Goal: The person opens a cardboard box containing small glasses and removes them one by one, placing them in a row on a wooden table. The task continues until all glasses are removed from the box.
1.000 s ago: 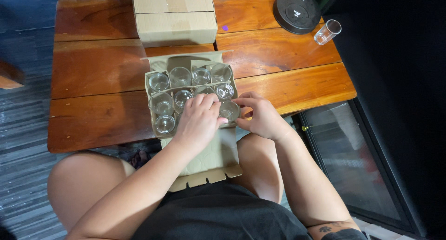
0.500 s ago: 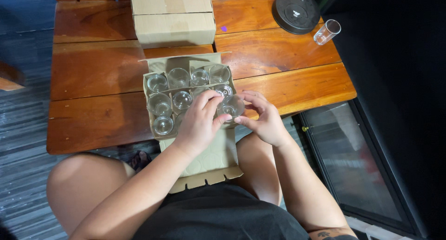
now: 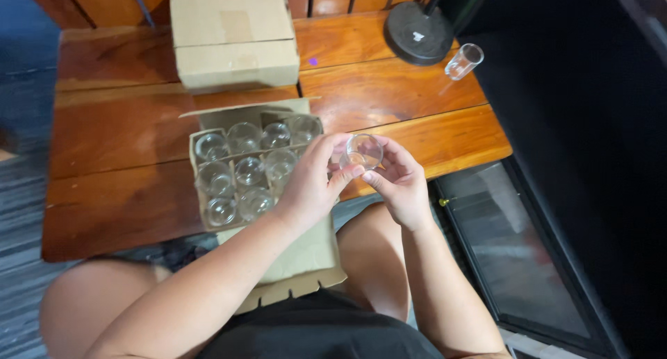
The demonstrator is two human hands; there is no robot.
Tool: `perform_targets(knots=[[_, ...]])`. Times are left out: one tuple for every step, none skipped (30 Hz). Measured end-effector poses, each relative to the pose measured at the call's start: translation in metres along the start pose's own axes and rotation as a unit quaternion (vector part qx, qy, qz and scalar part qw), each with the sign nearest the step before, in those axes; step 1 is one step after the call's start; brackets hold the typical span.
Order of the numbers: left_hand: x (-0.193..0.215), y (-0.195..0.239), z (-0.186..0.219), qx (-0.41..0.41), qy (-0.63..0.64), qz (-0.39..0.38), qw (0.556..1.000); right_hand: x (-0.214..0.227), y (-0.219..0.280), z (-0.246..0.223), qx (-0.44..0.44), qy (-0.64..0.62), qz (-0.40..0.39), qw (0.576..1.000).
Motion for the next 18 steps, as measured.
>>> perform_targets(knots=[[-0.005, -0.006, 0.000, -0.003, 0.002, -0.002, 1.000, 0.005, -0.001, 0.002, 0.003, 0.002, 0.002, 1.000], [-0.010, -0.012, -0.001, -0.007, -0.007, -0.011, 1.000, 0.012, -0.004, 0.005, 0.009, 0.003, 0.016, 1.000], [-0.015, -0.019, -0.001, -0.012, -0.015, -0.021, 1.000, 0.018, -0.007, 0.007, 0.015, 0.003, 0.030, 0.999], [-0.020, -0.026, -0.002, -0.017, -0.014, -0.023, 1.000, 0.023, -0.009, 0.009, 0.020, 0.005, 0.032, 0.999], [-0.026, -0.032, -0.004, -0.013, -0.037, -0.033, 0.999, 0.029, -0.011, 0.013, 0.014, 0.012, 0.058, 0.998], [-0.031, -0.038, -0.005, -0.008, -0.061, -0.043, 0.997, 0.035, -0.012, 0.016, 0.008, 0.018, 0.084, 0.996], [-0.035, -0.046, -0.002, -0.012, -0.060, -0.044, 0.997, 0.039, -0.016, 0.017, 0.011, 0.019, 0.086, 0.996], [-0.041, -0.054, 0.001, 0.003, -0.101, -0.074, 0.992, 0.045, -0.018, 0.018, 0.009, 0.027, 0.106, 0.994], [-0.046, -0.062, 0.003, 0.017, -0.142, -0.103, 0.984, 0.051, -0.021, 0.019, 0.007, 0.035, 0.127, 0.991], [-0.051, -0.070, -0.001, 0.014, -0.141, -0.106, 0.984, 0.059, -0.025, 0.028, 0.009, 0.037, 0.130, 0.991], [-0.058, -0.077, -0.005, 0.023, -0.155, -0.131, 0.979, 0.068, -0.029, 0.037, 0.006, 0.041, 0.147, 0.988], [-0.065, -0.085, -0.010, 0.032, -0.169, -0.156, 0.973, 0.077, -0.033, 0.045, 0.003, 0.046, 0.165, 0.985], [-0.072, -0.093, -0.012, 0.028, -0.167, -0.158, 0.973, 0.082, -0.037, 0.051, 0.006, 0.048, 0.168, 0.985], [-0.080, -0.101, -0.016, 0.039, -0.182, -0.173, 0.967, 0.087, -0.041, 0.056, 0.001, 0.056, 0.184, 0.981], [-0.087, -0.109, -0.020, 0.049, -0.197, -0.187, 0.961, 0.092, -0.045, 0.062, -0.004, 0.063, 0.201, 0.978], [-0.093, -0.116, -0.020, 0.045, -0.195, -0.188, 0.961, 0.095, -0.051, 0.062, -0.001, 0.065, 0.203, 0.977], [-0.099, -0.124, -0.021, 0.048, -0.203, -0.187, 0.960, 0.100, -0.056, 0.064, -0.008, 0.072, 0.230, 0.971], [-0.105, -0.130, -0.021, 0.051, -0.211, -0.185, 0.959, 0.104, -0.061, 0.065, -0.015, 0.079, 0.256, 0.963]])
Point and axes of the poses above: each hand's wrist, its own y-axis away from the middle knuckle, its own x-axis out of the back of the hand, z = x × y, the point moved 3 cm from there along -y, towards the middle knuckle, and after that the axes turned 1 degree about x, right-handed, at the moved point
